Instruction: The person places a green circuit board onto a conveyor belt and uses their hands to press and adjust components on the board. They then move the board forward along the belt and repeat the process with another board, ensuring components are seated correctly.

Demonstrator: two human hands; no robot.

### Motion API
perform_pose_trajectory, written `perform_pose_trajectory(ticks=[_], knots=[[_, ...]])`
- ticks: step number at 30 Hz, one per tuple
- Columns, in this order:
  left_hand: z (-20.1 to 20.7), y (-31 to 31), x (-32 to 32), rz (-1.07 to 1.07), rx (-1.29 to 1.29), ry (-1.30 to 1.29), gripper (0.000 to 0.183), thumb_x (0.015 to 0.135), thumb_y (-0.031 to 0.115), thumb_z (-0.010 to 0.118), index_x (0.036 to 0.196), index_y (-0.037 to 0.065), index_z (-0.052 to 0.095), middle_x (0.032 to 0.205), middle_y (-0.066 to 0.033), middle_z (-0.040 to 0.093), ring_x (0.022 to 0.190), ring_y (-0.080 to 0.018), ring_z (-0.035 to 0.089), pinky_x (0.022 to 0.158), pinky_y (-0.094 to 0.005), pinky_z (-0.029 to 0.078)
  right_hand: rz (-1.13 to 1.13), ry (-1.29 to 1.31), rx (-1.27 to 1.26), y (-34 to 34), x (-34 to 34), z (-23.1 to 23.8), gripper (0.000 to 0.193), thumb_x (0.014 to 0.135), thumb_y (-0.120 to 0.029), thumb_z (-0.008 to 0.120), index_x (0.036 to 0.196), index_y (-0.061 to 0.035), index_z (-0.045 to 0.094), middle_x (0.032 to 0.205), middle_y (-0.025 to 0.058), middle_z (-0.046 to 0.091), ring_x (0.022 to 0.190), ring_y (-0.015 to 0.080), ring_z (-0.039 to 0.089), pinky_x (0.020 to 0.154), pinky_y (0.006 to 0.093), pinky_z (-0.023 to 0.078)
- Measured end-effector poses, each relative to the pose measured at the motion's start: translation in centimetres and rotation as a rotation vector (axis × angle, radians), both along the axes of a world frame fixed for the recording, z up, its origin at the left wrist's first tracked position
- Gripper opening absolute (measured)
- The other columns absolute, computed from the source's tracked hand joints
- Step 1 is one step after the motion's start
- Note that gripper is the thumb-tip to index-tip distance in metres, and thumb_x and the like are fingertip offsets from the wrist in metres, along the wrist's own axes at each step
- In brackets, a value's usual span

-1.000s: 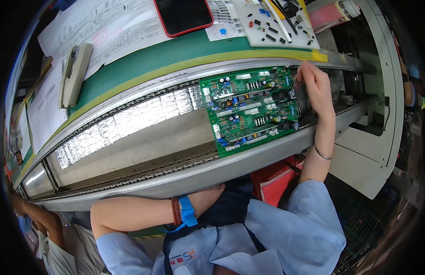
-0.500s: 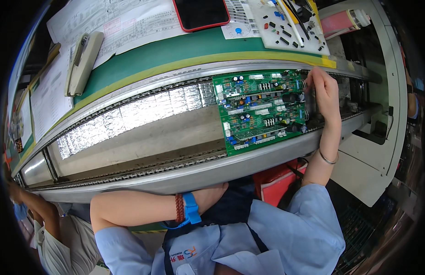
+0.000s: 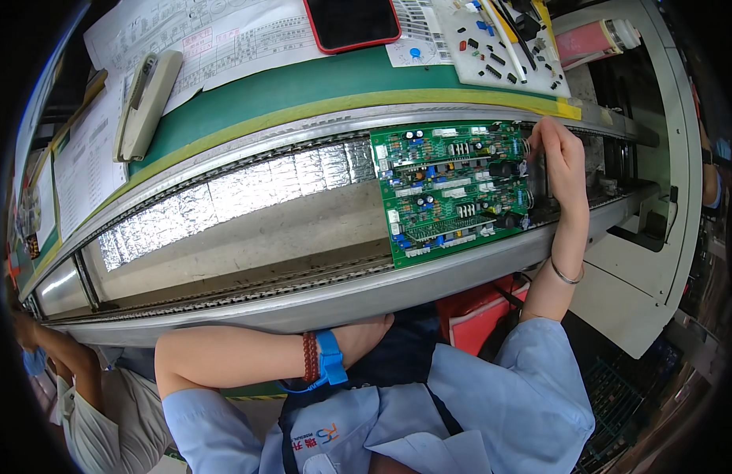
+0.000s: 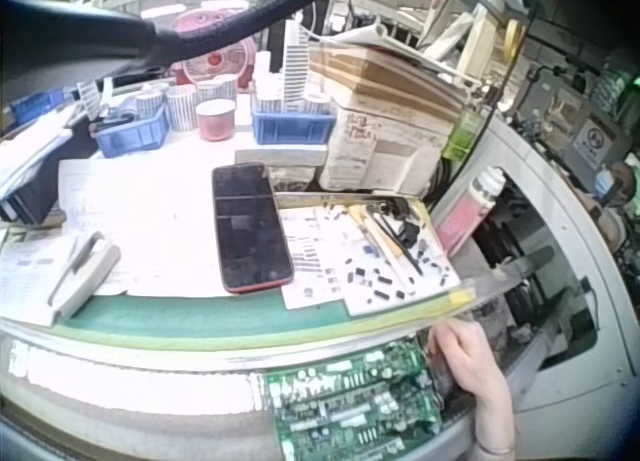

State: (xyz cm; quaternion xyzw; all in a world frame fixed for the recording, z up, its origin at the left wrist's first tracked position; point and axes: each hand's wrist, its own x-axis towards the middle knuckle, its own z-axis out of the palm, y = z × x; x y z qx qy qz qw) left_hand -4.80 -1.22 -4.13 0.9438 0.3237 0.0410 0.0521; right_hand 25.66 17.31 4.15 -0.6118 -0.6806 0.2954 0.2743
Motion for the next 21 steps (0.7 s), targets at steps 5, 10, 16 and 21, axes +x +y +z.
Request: perform_pose_trajectory(ticks=[5, 10, 16, 21], knots=[[0.0, -0.1, 0.1, 0.005, -0.003, -0.009, 0.031, 0.085, 0.031, 0.053, 0.096, 0.004, 0.064, 0.085, -0.0124, 0.061, 0.082, -0.0292, 0.058, 0.078, -0.0403, 0.047, -0.013, 0.002, 0.002, -0.1, -0.1, 0.0, 0.033, 0.099, -0.022, 0.044, 0.078, 0.0018, 0.054, 0.064, 0.0034, 0.054, 0.058, 0.0107, 0.055, 0.056, 0.0245, 0.043], [0.1, -0.2, -0.2, 0.025, -0.003, -0.012, 0.031, 0.085, 0.031, 0.052, 0.095, 0.004, 0.065, 0.085, -0.0126, 0.061, 0.082, -0.0291, 0.058, 0.077, -0.0402, 0.047, -0.002, 0.006, 0.006, 0.0, -0.1, -0.1, 0.033, 0.098, -0.022, 0.044, 0.078, 0.0017, 0.054, 0.063, 0.0037, 0.054, 0.058, 0.0108, 0.056, 0.055, 0.0247, 0.043], [-0.6, -0.7, -0.1, 0.072, -0.085, -0.025, 0.029, 0.085, 0.03, 0.053, 0.093, 0.004, 0.064, 0.086, -0.0133, 0.06, 0.082, -0.029, 0.058, 0.076, -0.0395, 0.047, -0.07, -0.017, -0.017, 0.1, 0.2, -0.4, 0.033, 0.098, -0.021, 0.043, 0.076, 0.0014, 0.053, 0.063, 0.004, 0.056, 0.058, 0.0114, 0.057, 0.055, 0.0248, 0.043], [-1.2, -0.8, -0.3, -0.062, -0.104, 0.03, 0.029, 0.084, 0.025, 0.052, 0.101, 0.003, 0.062, 0.092, -0.0149, 0.06, 0.09, -0.0307, 0.058, 0.082, -0.0438, 0.047, -0.175, 0.08, 0.074, 0.7, 1.6, -0.4, 0.032, 0.098, -0.022, 0.042, 0.079, -0.0003, 0.056, 0.073, 0.0055, 0.062, 0.064, 0.0101, 0.057, 0.06, 0.024, 0.043]])
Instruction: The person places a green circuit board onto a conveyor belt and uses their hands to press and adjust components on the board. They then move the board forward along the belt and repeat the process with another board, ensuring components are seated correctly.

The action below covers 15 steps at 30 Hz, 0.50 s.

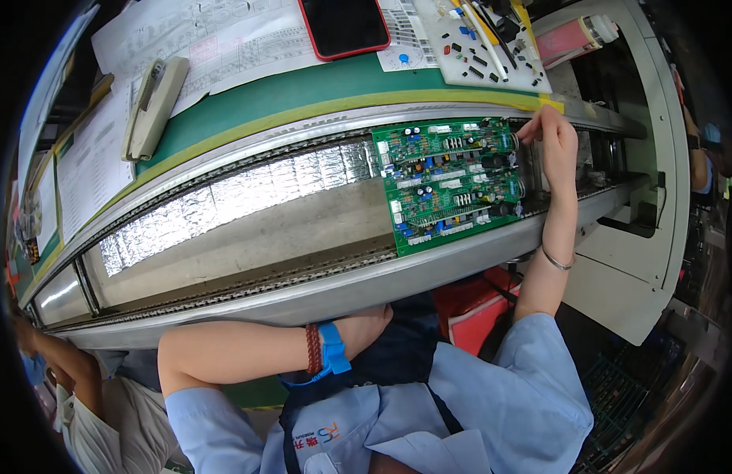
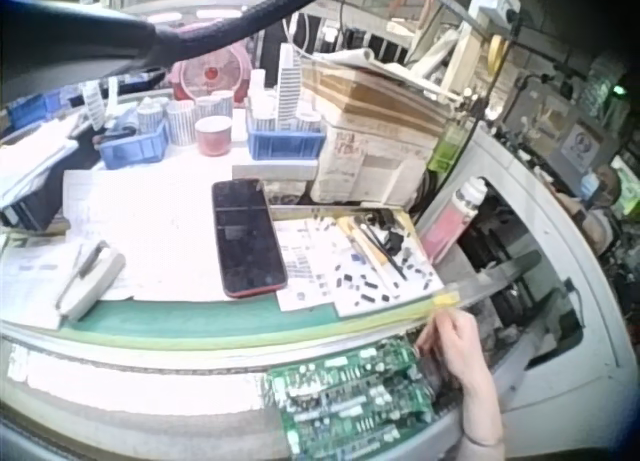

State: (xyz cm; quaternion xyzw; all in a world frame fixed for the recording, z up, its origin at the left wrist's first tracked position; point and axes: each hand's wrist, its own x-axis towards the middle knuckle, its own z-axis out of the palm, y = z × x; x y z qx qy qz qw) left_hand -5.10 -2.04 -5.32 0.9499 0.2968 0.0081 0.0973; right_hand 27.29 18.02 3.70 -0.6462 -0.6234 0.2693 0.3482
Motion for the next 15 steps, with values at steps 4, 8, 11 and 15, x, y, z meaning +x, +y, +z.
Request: perform_pose_trajectory(ticks=[4, 8, 11, 15], knots=[[-0.2, 0.2, 0.0, -0.204, 0.089, 0.158, 0.031, 0.082, 0.022, 0.051, 0.106, 0.004, 0.062, 0.099, -0.0161, 0.059, 0.1, -0.0333, 0.056, 0.088, -0.0509, 0.044, -0.245, 0.035, 0.358, -0.1, 0.8, 0.4, 0.025, 0.097, -0.02, 0.043, 0.092, -0.0006, 0.059, 0.091, 0.0061, 0.067, 0.073, 0.0105, 0.061, 0.066, 0.0239, 0.043], [-0.6, 0.7, 0.4, -0.253, -0.025, 0.198, 0.03, 0.083, 0.021, 0.05, 0.106, 0.005, 0.062, 0.101, -0.0158, 0.06, 0.103, -0.0329, 0.055, 0.09, -0.0559, 0.042, -0.274, -0.121, 0.471, -3.3, -2.7, 1.8, 0.034, 0.097, -0.013, 0.039, 0.127, -0.0019, 0.049, 0.127, 0.0109, 0.053, 0.115, 0.0197, 0.052, 0.095, 0.0323, 0.039], [-0.5, 0.8, 0.7, -0.29, -0.021, 0.262, 0.029, 0.085, 0.02, 0.052, 0.109, 0.012, 0.065, 0.109, -0.015, 0.061, 0.107, -0.0355, 0.054, 0.088, -0.0572, 0.043, -0.052, -0.231, 0.416, -7.7, -7.1, 2.2, 0.049, 0.095, -0.014, 0.04, 0.142, -0.0027, 0.032, 0.146, 0.0159, 0.033, 0.135, 0.0258, 0.032, 0.108, 0.0376, 0.027], [-1.4, 0.6, 0.6, -0.256, -0.142, 0.239, 0.027, 0.085, 0.018, 0.051, 0.108, 0.011, 0.065, 0.11, -0.0142, 0.059, 0.108, -0.035, 0.053, 0.089, -0.0574, 0.042, 0.187, -0.38, 0.291, -11.6, -11.0, 1.0, 0.058, 0.094, -0.027, 0.043, 0.145, -0.0031, 0.028, 0.151, 0.0199, 0.022, 0.139, 0.0354, 0.023, 0.111, 0.0448, 0.018]])
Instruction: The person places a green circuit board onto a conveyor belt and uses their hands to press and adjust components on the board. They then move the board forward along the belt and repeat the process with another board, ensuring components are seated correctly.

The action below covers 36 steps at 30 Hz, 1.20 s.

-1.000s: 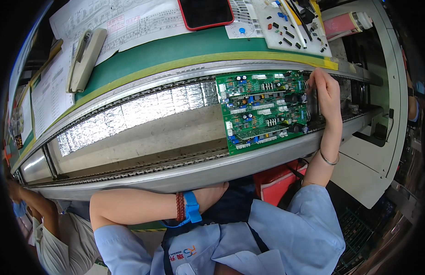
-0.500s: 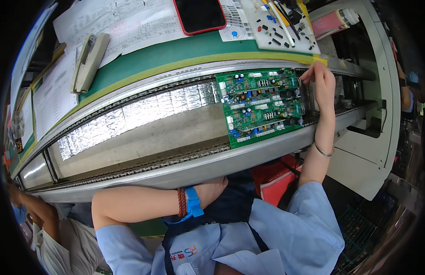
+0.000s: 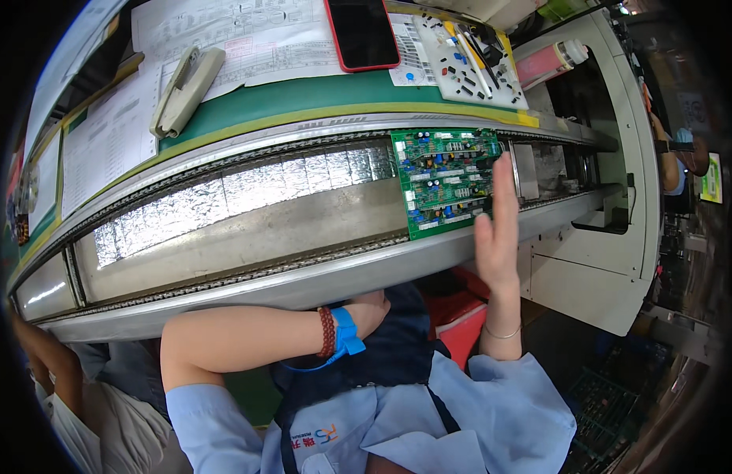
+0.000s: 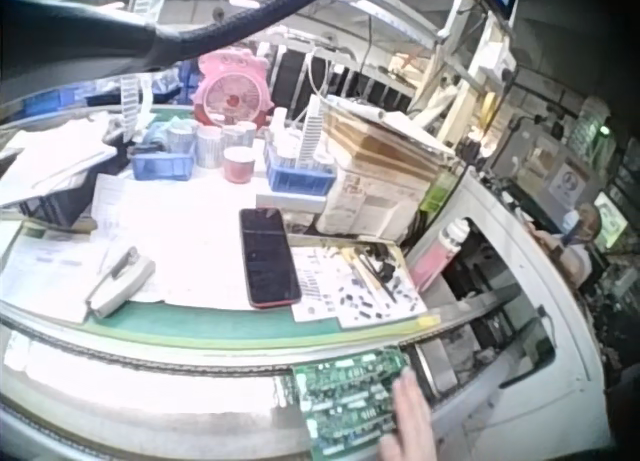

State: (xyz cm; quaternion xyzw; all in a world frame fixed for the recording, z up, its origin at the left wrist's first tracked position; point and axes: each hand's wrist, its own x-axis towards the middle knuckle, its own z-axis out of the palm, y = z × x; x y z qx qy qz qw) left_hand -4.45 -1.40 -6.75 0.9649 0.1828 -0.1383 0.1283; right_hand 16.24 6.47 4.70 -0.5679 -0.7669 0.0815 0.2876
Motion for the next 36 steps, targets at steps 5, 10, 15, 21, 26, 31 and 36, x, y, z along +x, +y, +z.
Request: perform_pose_trajectory(ticks=[5, 10, 15, 21, 26, 31, 36], knots=[[-1.2, -0.3, 0.7, 0.082, -0.046, -0.065, 0.025, 0.084, 0.016, 0.051, 0.101, 0.005, 0.064, 0.096, -0.011, 0.062, 0.098, -0.0304, 0.057, 0.083, -0.054, 0.045, -0.054, -0.127, -0.112, -2.4, -1.9, 0.4, 0.056, 0.095, -0.035, 0.039, 0.143, -0.007, 0.034, 0.151, 0.0197, 0.022, 0.14, 0.0366, 0.02, 0.111, 0.0488, 0.013], [-1.9, -0.3, 0.8, 0.015, -0.052, -0.026, 0.023, 0.084, 0.016, 0.051, 0.1, 0.006, 0.065, 0.095, -0.0107, 0.062, 0.096, -0.0298, 0.058, 0.081, -0.0514, 0.047, -0.087, -0.225, -0.143, -3.1, -2.4, 0.7, 0.052, 0.096, -0.033, 0.039, 0.142, -0.0106, 0.037, 0.151, 0.0185, 0.023, 0.14, 0.0362, 0.02, 0.111, 0.0486, 0.011], [-2.2, -0.1, 1.3, -0.019, -0.104, 0.043, 0.024, 0.086, 0.016, 0.051, 0.102, 0.007, 0.065, 0.099, -0.0108, 0.062, 0.101, -0.0299, 0.057, 0.084, -0.0508, 0.046, -0.122, -0.333, -0.202, -3.3, -2.7, 0.6, 0.048, 0.095, -0.029, 0.042, 0.141, -0.0137, 0.041, 0.151, 0.0168, 0.025, 0.139, 0.0355, 0.021, 0.112, 0.0478, 0.011], [-3.0, -0.3, 1.7, -0.01, -0.114, 0.069, 0.024, 0.086, 0.017, 0.051, 0.104, 0.009, 0.066, 0.101, -0.0094, 0.063, 0.105, -0.0312, 0.056, 0.086, -0.0528, 0.045, -0.129, -0.354, -0.205, -2.9, -2.5, 0.6, 0.047, 0.094, -0.026, 0.044, 0.14, -0.0135, 0.042, 0.15, 0.0166, 0.028, 0.139, 0.0339, 0.022, 0.112, 0.0472, 0.011], [-3.0, -0.3, 1.7, -0.027, -0.099, 0.072, 0.024, 0.086, 0.017, 0.05, 0.103, 0.01, 0.066, 0.102, -0.0094, 0.063, 0.105, -0.0315, 0.056, 0.086, -0.0535, 0.045, -0.157, -0.305, -0.159, -2.5, -2.1, 1.3, 0.05, 0.094, -0.024, 0.045, 0.141, -0.0114, 0.039, 0.149, 0.0163, 0.028, 0.139, 0.0327, 0.023, 0.112, 0.0462, 0.01], [-2.1, 0.2, 1.0, -0.016, -0.072, 0.046, 0.024, 0.086, 0.017, 0.05, 0.103, 0.01, 0.067, 0.103, -0.0096, 0.062, 0.105, -0.0315, 0.056, 0.086, -0.0536, 0.045, -0.131, -0.283, -0.106, 0.6, -1.8, 1.5, 0.051, 0.094, -0.027, 0.045, 0.142, -0.0119, 0.037, 0.149, 0.0164, 0.028, 0.138, 0.0316, 0.026, 0.112, 0.0464, 0.011], [-2.6, 0.0, 1.3, -0.009, -0.09, 0.037, 0.023, 0.087, 0.017, 0.05, 0.102, 0.01, 0.067, 0.102, -0.0098, 0.062, 0.105, -0.0317, 0.056, 0.085, -0.0539, 0.045, -0.104, -0.33, -0.159, 1.9, -1.8, 1.4, 0.049, 0.095, -0.032, 0.045, 0.14, -0.0151, 0.041, 0.147, 0.0175, 0.031, 0.137, 0.0332, 0.027, 0.111, 0.0479, 0.013]])
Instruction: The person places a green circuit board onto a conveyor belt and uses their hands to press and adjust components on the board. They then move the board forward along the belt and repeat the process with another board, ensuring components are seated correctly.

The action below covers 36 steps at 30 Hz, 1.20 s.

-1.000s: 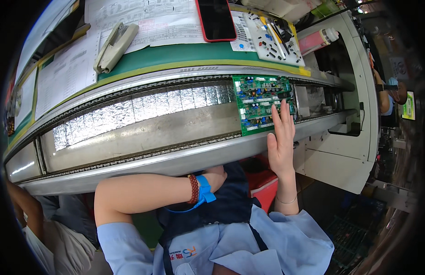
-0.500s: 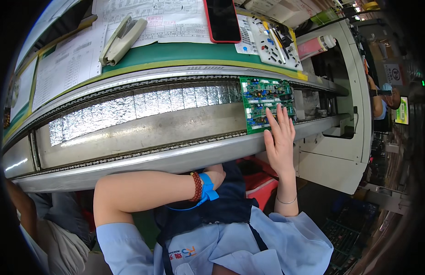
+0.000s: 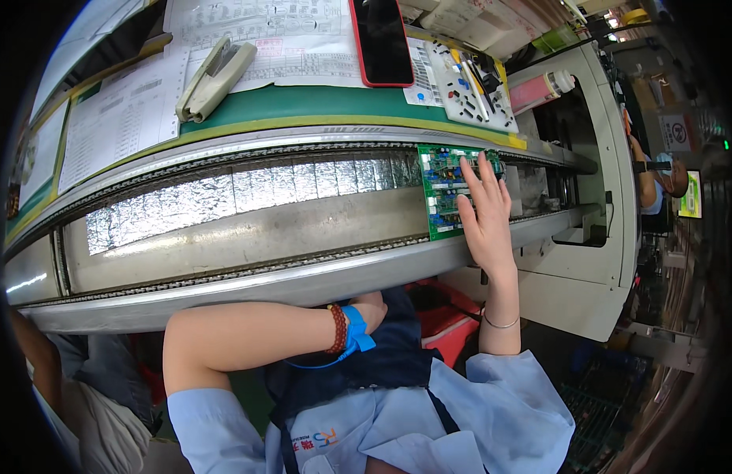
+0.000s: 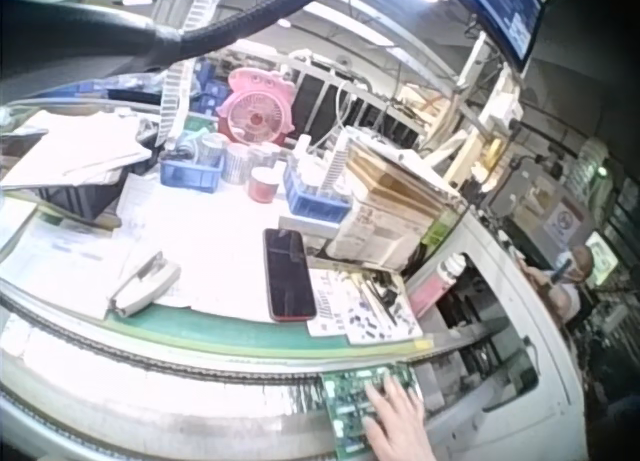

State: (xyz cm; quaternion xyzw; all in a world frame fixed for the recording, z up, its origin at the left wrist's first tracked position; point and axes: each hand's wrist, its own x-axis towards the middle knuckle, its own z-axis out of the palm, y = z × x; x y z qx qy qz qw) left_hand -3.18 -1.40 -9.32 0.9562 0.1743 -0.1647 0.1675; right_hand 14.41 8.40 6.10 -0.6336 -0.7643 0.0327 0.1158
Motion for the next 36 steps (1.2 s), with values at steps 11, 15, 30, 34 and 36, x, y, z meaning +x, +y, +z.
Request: perform_pose_trajectory(ticks=[11, 15, 30, 34, 36], knots=[[-1.0, -0.6, 0.2, 0.04, -0.036, -0.011, 0.023, 0.087, 0.017, 0.049, 0.1, 0.01, 0.067, 0.1, -0.0101, 0.062, 0.103, -0.0322, 0.057, 0.084, -0.0547, 0.045, -0.009, -0.032, 0.022, 0.4, 0.3, -0.4, 0.044, 0.095, -0.03, 0.046, 0.136, -0.0151, 0.046, 0.144, 0.0175, 0.037, 0.135, 0.035, 0.03, 0.109, 0.0459, 0.019], [-0.8, -0.5, 0.4, 0.039, -0.009, -0.023, 0.022, 0.087, 0.016, 0.049, 0.099, 0.01, 0.067, 0.099, -0.0106, 0.063, 0.101, -0.0326, 0.058, 0.082, -0.0547, 0.046, -0.019, -0.033, 0.018, 0.4, 0.6, -0.1, 0.044, 0.095, -0.03, 0.046, 0.136, -0.0153, 0.047, 0.144, 0.0174, 0.037, 0.136, 0.0351, 0.03, 0.109, 0.0461, 0.019], [2.0, 0.4, -0.6, 0.005, 0.041, 0.03, 0.023, 0.084, 0.017, 0.052, 0.1, 0.009, 0.065, 0.097, -0.0085, 0.063, 0.1, -0.0288, 0.056, 0.085, -0.0487, 0.045, 0.349, 0.252, 0.182, 0.1, -6.6, -0.9, 0.041, 0.084, -0.014, 0.058, 0.124, -0.0059, 0.051, 0.137, 0.0149, 0.044, 0.122, 0.0297, 0.044, 0.104, 0.045, 0.028], [2.3, 0.4, -0.9, -0.025, 0.15, -0.028, 0.022, 0.083, 0.018, 0.053, 0.099, 0.009, 0.065, 0.096, -0.008, 0.063, 0.099, -0.0281, 0.056, 0.086, -0.0478, 0.045, 0.432, 0.351, 0.182, 0.7, -8.4, -2.2, 0.039, 0.084, -0.014, 0.057, 0.122, -0.0064, 0.052, 0.133, 0.0139, 0.046, 0.118, 0.029, 0.046, 0.102, 0.0452, 0.029], [2.3, 0.3, -1.0, -0.023, 0.159, -0.043, 0.022, 0.083, 0.018, 0.053, 0.098, 0.009, 0.065, 0.096, -0.0079, 0.063, 0.099, -0.0282, 0.057, 0.086, -0.048, 0.044, 0.428, 0.361, 0.142, 0.7, -8.5, -2.9, 0.04, 0.082, -0.011, 0.059, 0.122, -0.0064, 0.054, 0.133, 0.0138, 0.047, 0.118, 0.0292, 0.046, 0.102, 0.0447, 0.03]])
